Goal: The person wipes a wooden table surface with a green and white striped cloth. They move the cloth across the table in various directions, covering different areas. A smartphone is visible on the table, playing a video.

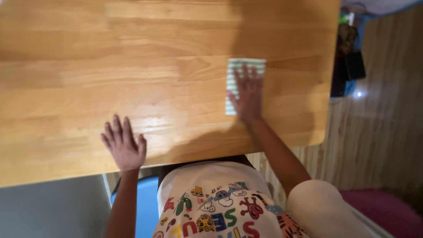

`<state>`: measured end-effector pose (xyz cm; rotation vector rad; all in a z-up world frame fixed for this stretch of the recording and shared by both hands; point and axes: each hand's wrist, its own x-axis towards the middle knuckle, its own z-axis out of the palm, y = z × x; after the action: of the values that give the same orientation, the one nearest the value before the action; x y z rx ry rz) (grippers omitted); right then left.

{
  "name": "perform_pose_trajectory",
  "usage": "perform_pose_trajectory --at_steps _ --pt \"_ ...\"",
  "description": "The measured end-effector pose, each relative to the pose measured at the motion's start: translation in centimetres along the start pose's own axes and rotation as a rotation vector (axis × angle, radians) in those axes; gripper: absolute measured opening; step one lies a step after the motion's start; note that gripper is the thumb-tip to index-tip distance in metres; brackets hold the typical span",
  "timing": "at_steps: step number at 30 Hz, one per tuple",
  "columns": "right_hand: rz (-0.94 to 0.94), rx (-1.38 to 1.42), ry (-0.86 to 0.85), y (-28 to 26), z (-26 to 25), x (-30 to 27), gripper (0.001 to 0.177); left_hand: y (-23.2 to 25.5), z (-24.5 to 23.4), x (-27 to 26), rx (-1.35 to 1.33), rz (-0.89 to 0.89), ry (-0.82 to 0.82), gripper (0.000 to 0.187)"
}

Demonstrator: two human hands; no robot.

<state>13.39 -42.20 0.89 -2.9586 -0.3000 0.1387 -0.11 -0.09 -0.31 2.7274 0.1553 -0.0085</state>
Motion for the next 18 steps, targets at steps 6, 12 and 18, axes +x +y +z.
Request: perform_pose_trajectory --at_steps 6,12,18 --pt "0.244 -0.046 0.097 13.2 -0.8 -4.4 0.076 0.8 -0.2 -0.2 -0.004 0.024 0.016 0.069" --pt "0.523 -0.069 0.090 21.7 -1.6 -8.6 0.070 1.2 -0.5 -0.3 -0.002 0.019 0.006 0.068" --pt "0.614 -0.081 0.098 18.7 -1.5 -8.5 0.071 0.4 0.0 -0.1 0.031 0.039 0.018 0.071"
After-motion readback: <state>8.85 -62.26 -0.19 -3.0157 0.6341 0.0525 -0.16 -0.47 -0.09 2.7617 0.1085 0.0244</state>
